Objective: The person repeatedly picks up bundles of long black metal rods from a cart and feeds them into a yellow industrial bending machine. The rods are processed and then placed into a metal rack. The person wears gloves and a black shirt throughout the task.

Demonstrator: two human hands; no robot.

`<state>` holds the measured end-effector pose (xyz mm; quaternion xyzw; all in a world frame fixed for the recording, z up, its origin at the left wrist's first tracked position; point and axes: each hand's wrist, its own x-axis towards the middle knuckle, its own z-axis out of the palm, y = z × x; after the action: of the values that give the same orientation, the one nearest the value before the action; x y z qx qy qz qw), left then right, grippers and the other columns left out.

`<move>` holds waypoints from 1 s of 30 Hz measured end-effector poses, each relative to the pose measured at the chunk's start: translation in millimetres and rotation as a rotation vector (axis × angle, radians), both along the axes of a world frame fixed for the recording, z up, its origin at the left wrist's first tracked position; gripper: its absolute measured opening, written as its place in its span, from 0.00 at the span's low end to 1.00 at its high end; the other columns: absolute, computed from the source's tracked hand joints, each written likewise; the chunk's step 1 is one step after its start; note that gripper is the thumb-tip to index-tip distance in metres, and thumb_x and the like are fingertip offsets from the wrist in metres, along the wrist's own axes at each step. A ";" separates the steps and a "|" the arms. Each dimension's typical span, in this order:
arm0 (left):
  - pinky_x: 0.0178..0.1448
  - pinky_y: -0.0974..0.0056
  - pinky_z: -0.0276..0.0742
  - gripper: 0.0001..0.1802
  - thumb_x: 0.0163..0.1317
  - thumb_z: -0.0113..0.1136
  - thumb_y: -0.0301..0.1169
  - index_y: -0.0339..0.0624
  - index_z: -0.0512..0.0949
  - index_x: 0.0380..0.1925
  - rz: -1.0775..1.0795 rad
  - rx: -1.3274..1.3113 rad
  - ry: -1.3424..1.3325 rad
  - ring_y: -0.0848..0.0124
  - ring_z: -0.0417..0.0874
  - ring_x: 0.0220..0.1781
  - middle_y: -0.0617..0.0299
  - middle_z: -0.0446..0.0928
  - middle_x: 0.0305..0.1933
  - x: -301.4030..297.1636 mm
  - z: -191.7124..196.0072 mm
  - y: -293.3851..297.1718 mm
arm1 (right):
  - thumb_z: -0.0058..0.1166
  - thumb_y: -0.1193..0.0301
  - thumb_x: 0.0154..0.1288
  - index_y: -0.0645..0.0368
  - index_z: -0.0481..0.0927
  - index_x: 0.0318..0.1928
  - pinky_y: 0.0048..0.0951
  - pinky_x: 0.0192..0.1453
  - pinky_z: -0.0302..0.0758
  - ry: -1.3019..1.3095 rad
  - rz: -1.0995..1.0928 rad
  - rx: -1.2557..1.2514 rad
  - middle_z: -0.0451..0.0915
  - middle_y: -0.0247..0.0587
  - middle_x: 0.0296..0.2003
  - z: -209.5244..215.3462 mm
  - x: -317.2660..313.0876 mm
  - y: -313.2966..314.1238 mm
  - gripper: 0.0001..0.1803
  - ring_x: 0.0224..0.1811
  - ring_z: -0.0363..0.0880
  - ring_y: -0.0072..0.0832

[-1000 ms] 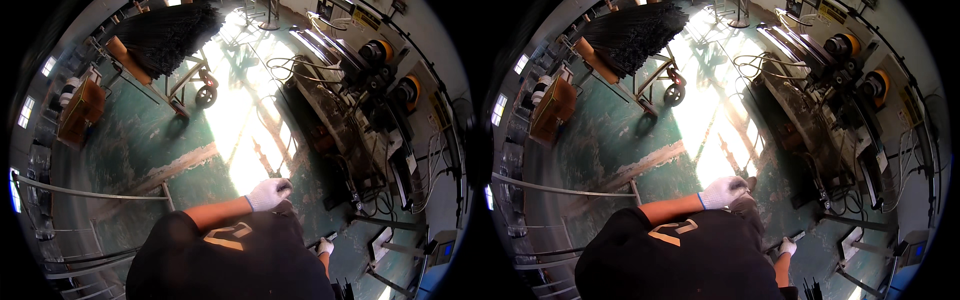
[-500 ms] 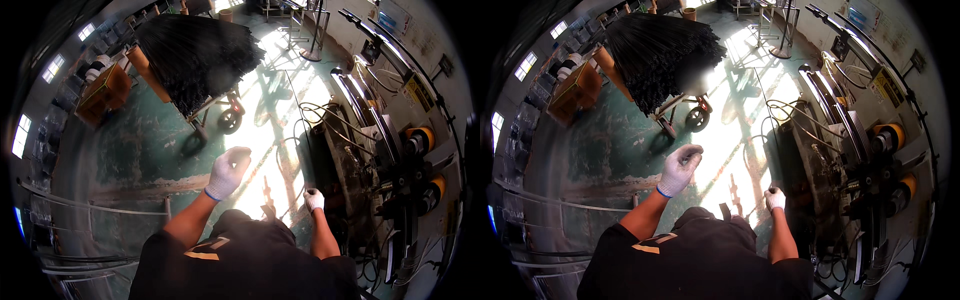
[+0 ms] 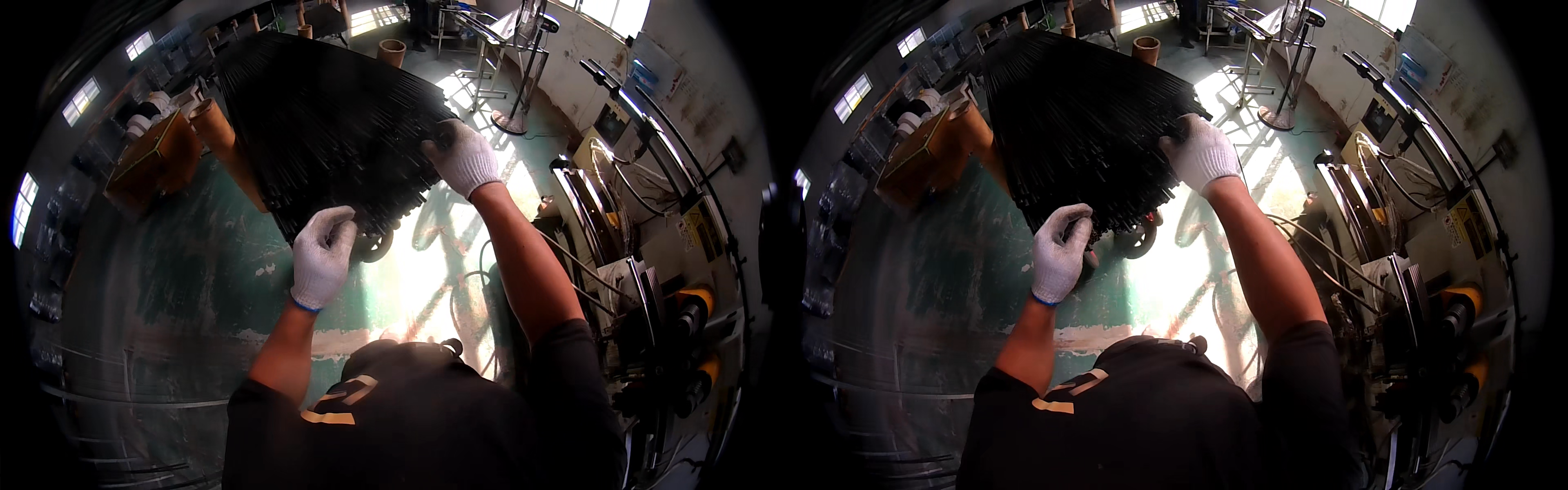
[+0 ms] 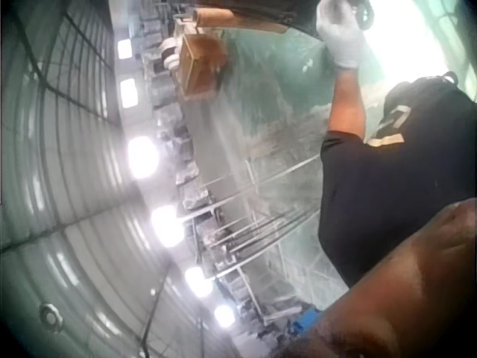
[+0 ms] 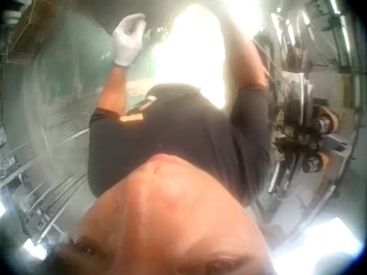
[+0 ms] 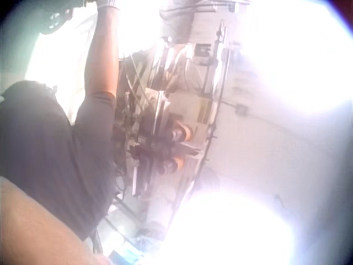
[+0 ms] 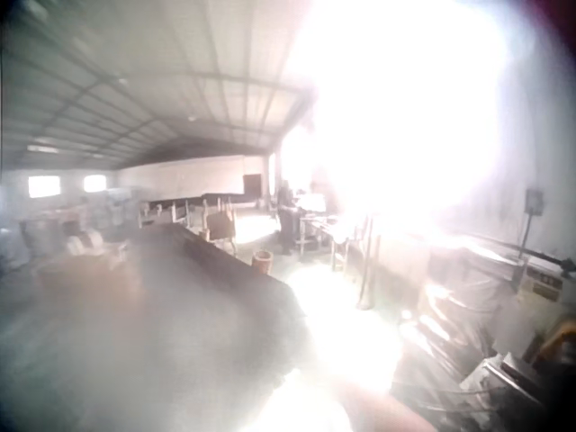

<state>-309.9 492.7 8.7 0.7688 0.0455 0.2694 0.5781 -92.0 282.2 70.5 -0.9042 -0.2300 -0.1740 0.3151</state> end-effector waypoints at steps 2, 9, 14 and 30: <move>0.56 0.67 0.83 0.12 0.74 0.66 0.24 0.32 0.85 0.54 0.016 0.097 -0.116 0.73 0.86 0.47 0.55 0.88 0.49 28.1 10.6 30.0 | 0.69 0.51 0.68 0.62 0.86 0.57 0.46 0.63 0.84 0.022 -0.046 -0.116 0.90 0.56 0.52 20.9 37.0 34.9 0.29 0.57 0.89 0.49; 0.58 0.68 0.82 0.10 0.73 0.65 0.22 0.33 0.85 0.53 0.045 0.113 -0.038 0.75 0.85 0.49 0.60 0.86 0.47 108.7 24.4 98.7 | 0.66 0.40 0.68 0.62 0.88 0.54 0.48 0.68 0.81 0.036 -0.199 -0.522 0.86 0.60 0.60 34.1 136.4 129.0 0.35 0.65 0.85 0.51; 0.57 0.69 0.81 0.10 0.72 0.65 0.20 0.33 0.85 0.52 0.090 0.060 -0.057 0.76 0.84 0.49 0.62 0.85 0.47 121.1 15.7 101.8 | 0.62 0.47 0.71 0.61 0.90 0.54 0.46 0.62 0.86 0.134 -0.105 -0.592 0.90 0.60 0.53 20.5 171.3 158.0 0.29 0.58 0.90 0.50; 0.51 0.69 0.81 0.08 0.73 0.65 0.20 0.34 0.86 0.50 0.117 -0.027 -0.056 0.78 0.83 0.43 0.62 0.85 0.45 120.3 22.4 102.3 | 0.69 0.65 0.67 0.68 0.90 0.34 0.33 0.34 0.86 0.159 1.037 -0.343 0.87 0.42 0.27 48.3 229.5 123.7 0.15 0.28 0.87 0.26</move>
<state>-189.6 594.9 31.1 0.7493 0.0779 0.3233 0.5727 137.5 406.0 118.9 -0.7210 -0.6459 0.1127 0.2242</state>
